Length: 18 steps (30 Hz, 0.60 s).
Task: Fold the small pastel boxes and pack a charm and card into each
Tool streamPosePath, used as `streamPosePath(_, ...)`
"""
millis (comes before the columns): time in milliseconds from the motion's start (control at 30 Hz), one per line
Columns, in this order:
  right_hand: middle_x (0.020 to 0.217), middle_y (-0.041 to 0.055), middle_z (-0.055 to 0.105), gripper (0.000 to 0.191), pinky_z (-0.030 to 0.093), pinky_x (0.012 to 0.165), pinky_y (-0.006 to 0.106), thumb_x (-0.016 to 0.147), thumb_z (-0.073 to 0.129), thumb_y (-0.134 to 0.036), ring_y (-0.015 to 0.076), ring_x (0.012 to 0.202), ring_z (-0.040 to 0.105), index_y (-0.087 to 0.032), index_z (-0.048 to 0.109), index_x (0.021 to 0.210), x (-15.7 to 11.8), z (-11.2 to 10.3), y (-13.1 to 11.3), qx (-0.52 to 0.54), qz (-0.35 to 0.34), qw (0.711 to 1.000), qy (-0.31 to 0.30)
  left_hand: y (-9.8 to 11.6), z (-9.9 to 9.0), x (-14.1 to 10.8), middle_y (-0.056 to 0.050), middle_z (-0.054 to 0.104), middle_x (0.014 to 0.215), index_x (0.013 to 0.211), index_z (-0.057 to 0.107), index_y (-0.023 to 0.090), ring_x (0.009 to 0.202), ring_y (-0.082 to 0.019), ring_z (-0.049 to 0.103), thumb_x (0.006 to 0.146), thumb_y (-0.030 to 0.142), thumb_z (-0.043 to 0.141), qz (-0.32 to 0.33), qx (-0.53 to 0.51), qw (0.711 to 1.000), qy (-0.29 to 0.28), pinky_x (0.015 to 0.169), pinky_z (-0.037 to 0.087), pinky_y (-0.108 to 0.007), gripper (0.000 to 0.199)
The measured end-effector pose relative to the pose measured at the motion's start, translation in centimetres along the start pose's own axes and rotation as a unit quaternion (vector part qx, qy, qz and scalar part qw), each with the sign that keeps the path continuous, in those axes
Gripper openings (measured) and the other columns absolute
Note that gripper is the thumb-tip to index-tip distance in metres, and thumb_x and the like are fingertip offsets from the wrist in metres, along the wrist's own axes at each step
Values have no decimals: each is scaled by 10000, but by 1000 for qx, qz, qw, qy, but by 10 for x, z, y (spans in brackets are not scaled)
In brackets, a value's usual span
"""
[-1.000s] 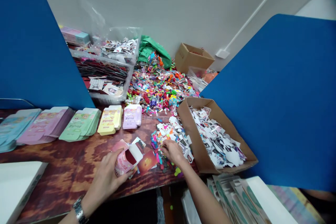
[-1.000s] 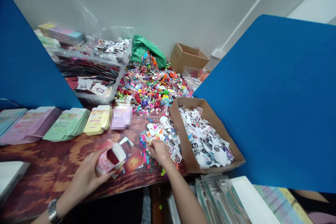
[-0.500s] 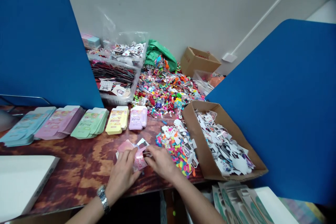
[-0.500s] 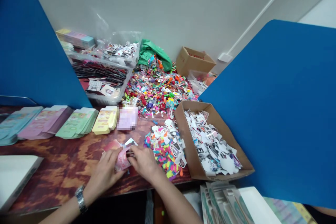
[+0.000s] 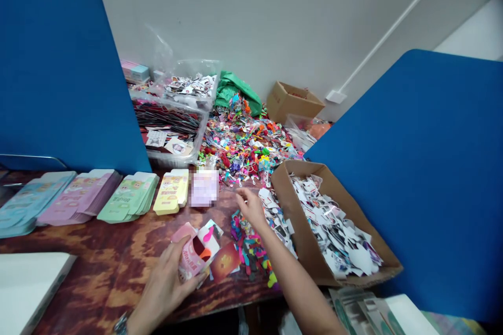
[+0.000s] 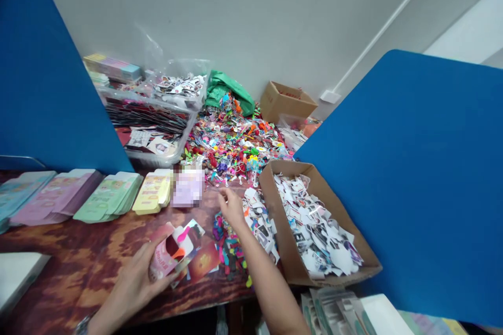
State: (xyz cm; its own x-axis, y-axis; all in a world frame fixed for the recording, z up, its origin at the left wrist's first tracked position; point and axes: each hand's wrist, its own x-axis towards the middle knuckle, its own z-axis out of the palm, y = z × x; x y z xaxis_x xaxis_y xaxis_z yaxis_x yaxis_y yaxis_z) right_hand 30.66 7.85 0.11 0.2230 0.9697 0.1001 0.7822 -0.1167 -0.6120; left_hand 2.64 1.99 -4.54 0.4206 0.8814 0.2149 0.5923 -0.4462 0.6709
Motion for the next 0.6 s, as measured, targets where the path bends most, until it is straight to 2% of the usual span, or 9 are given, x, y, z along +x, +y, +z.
streamPosePath(133, 980, 60, 734, 233, 469, 847, 282, 870, 520, -146, 198, 923, 670, -174, 689, 1028, 61, 5, 36, -55, 43, 998, 9, -18, 1, -10, -117, 657, 1216, 1367, 426, 245, 1079, -301, 664, 740, 515, 726, 10, 9, 1000, 17, 879, 571, -401, 745)
streamPosePath(233, 1055, 67, 715, 250, 446, 890, 262, 895, 533, -177, 192, 1009, 648, -182, 675, 1100, 99, 14, 40, -74, 55, 996, 15, -28, 2, -13, -113, 674, 1204, 1378, 425, 267, 1052, -313, 682, 722, 500, 743, 31, 18, 999, 19, 833, 594, -391, 765)
streamPosePath(333, 1208, 112, 638, 371, 424, 925, 277, 900, 578, -234, 211, 1104, 600, -183, 582, 1267, 129, 27, 34, -85, 72, 993, 25, -30, 0, -11, -104, 670, 1215, 1393, 395, 284, 1065, -306, 680, 718, 489, 752, 42, 35, 998, 14, 835, 599, -372, 790)
streamPosePath(433, 1261, 152, 580, 466, 430, 902, 318, 841, 662, -230, 245, 1100, 589, -185, 548, 1291, 144, 37, 32, -85, 96, 991, 25, -28, -2, -8, -94, 660, 1228, 1417, 340, 300, 1076, -286, 676, 742, 464, 736, 38, 36, 999, 14, 855, 593, -358, 800)
streamPosePath(600, 1034, 90, 655, 255, 420, 921, 328, 838, 647, -225, 229, 1030, 599, -182, 637, 1089, 148, 34, 44, -9, 102, 994, 31, -30, -3, -3, -86, 674, 1205, 1416, 360, 300, 1050, -287, 687, 725, 438, 748, 24, 32, 999, 23, 836, 601, -356, 805)
